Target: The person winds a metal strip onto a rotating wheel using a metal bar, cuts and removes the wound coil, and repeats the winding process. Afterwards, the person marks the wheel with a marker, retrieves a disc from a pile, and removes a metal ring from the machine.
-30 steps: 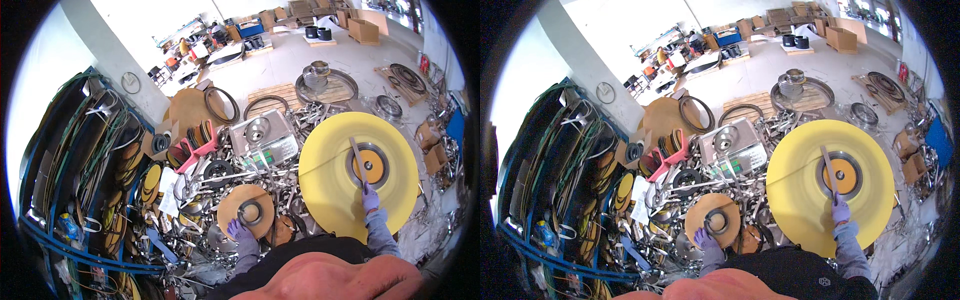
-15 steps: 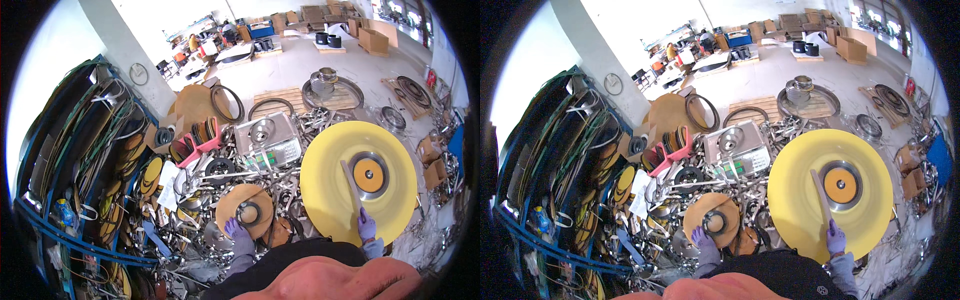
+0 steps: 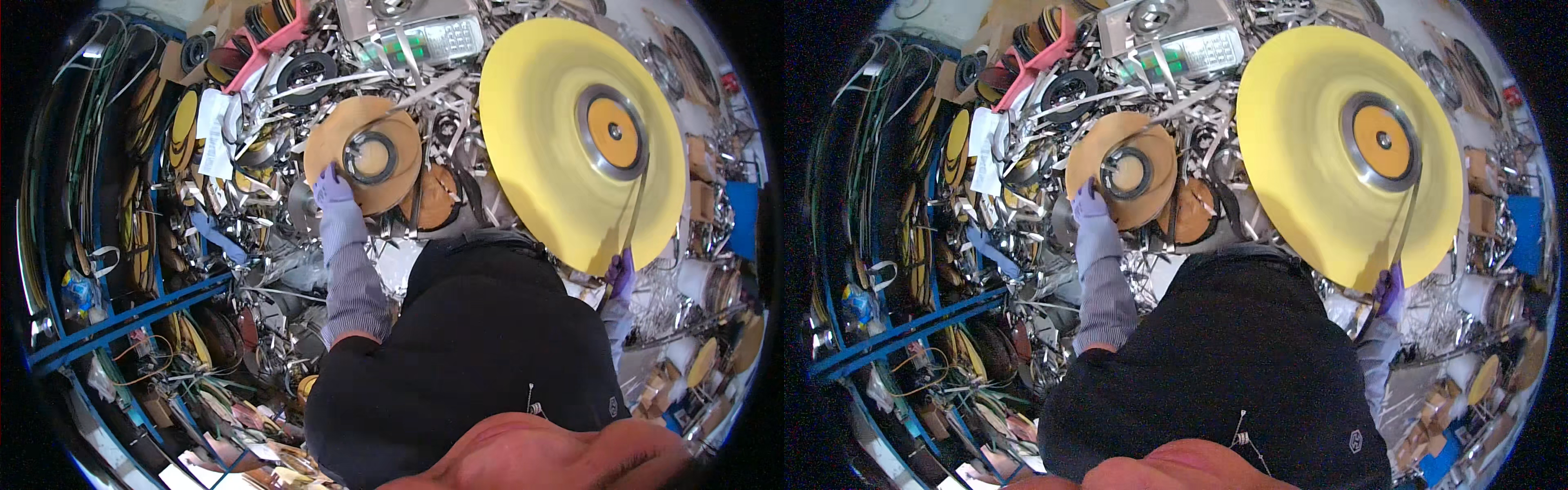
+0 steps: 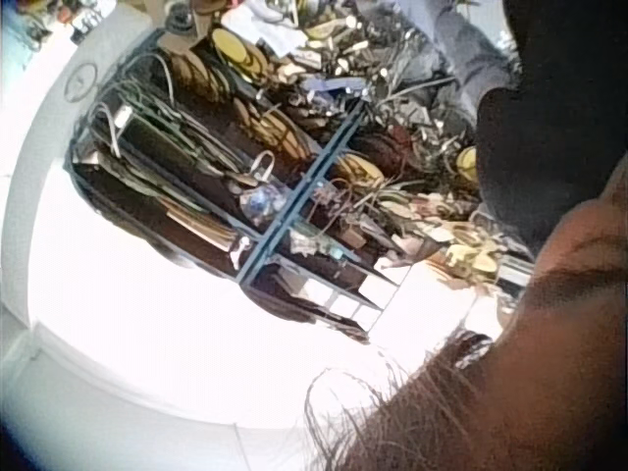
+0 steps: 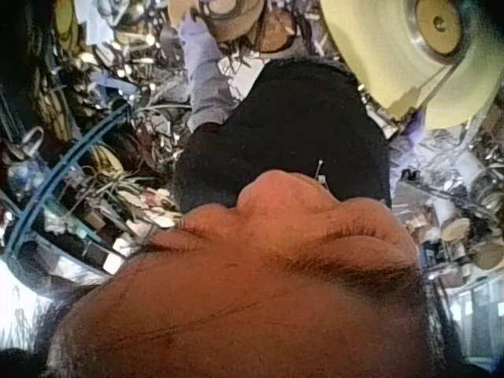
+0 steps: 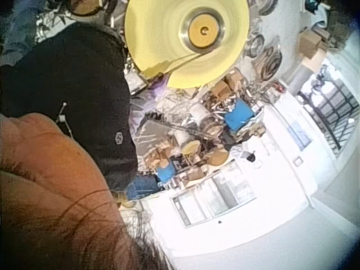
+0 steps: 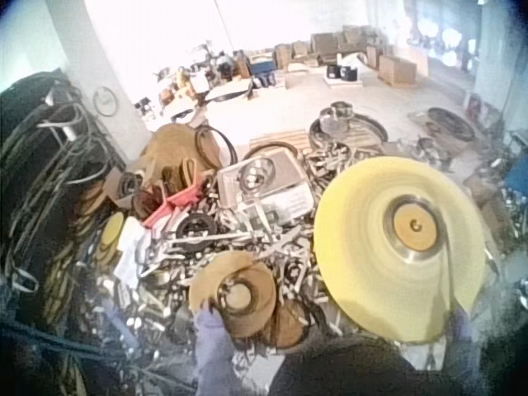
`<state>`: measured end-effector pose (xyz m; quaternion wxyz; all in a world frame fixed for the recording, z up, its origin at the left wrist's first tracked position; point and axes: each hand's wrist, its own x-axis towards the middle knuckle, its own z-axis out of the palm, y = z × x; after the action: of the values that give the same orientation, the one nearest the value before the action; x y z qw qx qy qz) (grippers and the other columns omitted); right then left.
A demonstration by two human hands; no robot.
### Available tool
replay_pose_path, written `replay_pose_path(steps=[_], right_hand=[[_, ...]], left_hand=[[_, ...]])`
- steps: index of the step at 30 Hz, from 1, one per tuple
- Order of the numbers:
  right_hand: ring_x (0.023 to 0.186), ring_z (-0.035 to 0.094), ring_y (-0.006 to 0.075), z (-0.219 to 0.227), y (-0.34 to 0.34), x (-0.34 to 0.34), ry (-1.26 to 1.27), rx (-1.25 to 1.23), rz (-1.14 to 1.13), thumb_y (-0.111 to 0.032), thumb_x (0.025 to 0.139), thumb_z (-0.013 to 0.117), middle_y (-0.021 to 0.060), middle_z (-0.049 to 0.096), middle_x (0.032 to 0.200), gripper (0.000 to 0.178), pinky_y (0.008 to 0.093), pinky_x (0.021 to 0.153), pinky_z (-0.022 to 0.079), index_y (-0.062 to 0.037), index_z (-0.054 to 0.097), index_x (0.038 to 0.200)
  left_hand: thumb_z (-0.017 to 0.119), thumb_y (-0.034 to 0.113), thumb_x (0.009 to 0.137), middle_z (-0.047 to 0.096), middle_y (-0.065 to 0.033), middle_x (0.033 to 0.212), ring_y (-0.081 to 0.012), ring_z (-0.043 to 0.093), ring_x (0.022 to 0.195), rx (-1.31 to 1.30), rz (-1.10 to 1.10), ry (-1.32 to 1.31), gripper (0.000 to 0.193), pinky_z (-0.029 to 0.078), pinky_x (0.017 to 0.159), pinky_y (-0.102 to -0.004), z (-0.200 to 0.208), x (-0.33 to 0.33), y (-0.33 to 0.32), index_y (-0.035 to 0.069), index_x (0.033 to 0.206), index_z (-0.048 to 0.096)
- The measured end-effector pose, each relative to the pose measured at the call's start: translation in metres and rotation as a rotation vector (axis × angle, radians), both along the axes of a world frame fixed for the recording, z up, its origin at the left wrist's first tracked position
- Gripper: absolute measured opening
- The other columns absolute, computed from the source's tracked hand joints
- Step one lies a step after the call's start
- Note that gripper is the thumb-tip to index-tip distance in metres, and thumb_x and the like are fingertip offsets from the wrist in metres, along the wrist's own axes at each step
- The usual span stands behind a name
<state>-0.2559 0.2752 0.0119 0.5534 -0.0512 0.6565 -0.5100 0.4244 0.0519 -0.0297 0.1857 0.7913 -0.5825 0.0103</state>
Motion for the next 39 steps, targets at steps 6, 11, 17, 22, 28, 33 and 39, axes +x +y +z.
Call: replay_pose_path(steps=[6,11,17,22,28,33,39], right_hand=[[0.036,0.032,0.0063,0.004,-0.006,0.0,0.027,-0.053,-0.023,-0.049,0.093,0.05,-0.0052,0.035,0.05,0.038,0.021,0.032,0.021,-0.0149,0.049,0.075],[0.036,0.031,0.0064,0.006,-0.007,-0.007,-0.002,-0.018,-0.018,-0.047,0.094,0.047,-0.0047,0.036,0.051,0.038,0.0208,0.032,0.022,-0.0145,0.049,0.075],[0.036,0.033,0.0056,0.01,-0.012,-0.006,0.062,0.09,-0.104,-0.036,0.094,0.052,-0.0051,0.043,0.06,0.031,0.0215,0.031,0.022,-0.0163,0.057,0.117],[0.034,0.035,0.0071,0.018,-0.01,0.001,0.143,-0.113,-0.095,-0.034,0.095,0.051,-0.0025,0.047,0.06,0.03,0.023,0.03,0.025,-0.0118,0.055,0.114],[0.034,0.032,0.0053,0.029,-0.012,-0.003,0.115,-0.099,-0.084,-0.027,0.098,0.044,-0.003,0.044,0.059,0.049,0.0199,0.03,0.026,-0.0097,0.035,0.142],[0.037,0.031,0.0036,0.031,-0.005,-0.015,0.087,-0.136,0.036,-0.023,0.098,0.043,-0.0043,0.045,0.059,0.048,0.018,0.034,0.025,-0.0091,0.033,0.143],[0.062,0.048,0.0046,0.029,0.015,-0.006,0.906,-0.302,0.266,-0.016,0.095,0.044,0.0073,0.061,0.101,0.049,0.0173,0.054,0.038,-0.0002,0.035,0.14]], left_hand=[[0.047,0.049,0.091,0.067,-0.0196,0.094,-0.0322,0.065,0.087,0.222,0.078,0.668,0.052,0.05,0.078,-0.0394,-0.02,0.047,-0.076,0.004,0.109,0.065],[0.03,0.074,0.085,0.066,-0.0228,0.094,-0.0344,0.064,0.09,0.419,-0.009,0.409,0.083,0.047,0.082,-0.0407,0.032,-0.022,-0.132,0.003,0.108,0.066],[0.063,0.06,0.076,0.068,-0.0162,0.091,-0.0321,0.065,0.088,0.553,-0.363,0.107,0.056,0.048,0.081,-0.039,0.022,-0.114,-0.189,0.012,0.106,0.067],[0.069,0.034,0.076,0.07,-0.0086,0.091,-0.0229,0.067,0.083,0.58,-0.486,0.192,0.026,0.051,0.074,-0.0365,0.035,-0.187,-0.224,0.017,0.095,0.071],[0.059,0.026,0.085,0.067,-0.0107,0.097,-0.0275,0.063,0.094,0.139,-0.731,0.162,0.019,0.048,0.085,-0.0379,0.073,-0.361,-0.231,0.016,0.098,0.068],[0.054,0.019,0.084,0.065,-0.0143,0.104,-0.0318,0.06,0.101,0.209,-0.912,-0.063,0.023,0.044,0.091,-0.038,0.079,-0.49,-0.26,0.01,0.103,0.065],[0.051,0.023,0.082,0.058,-0.0199,0.119,-0.0353,0.053,0.115,0.199,-0.829,-0.229,0.04,0.035,0.1,-0.0499,0.058,-0.664,-0.259,0.002,0.116,0.056]])
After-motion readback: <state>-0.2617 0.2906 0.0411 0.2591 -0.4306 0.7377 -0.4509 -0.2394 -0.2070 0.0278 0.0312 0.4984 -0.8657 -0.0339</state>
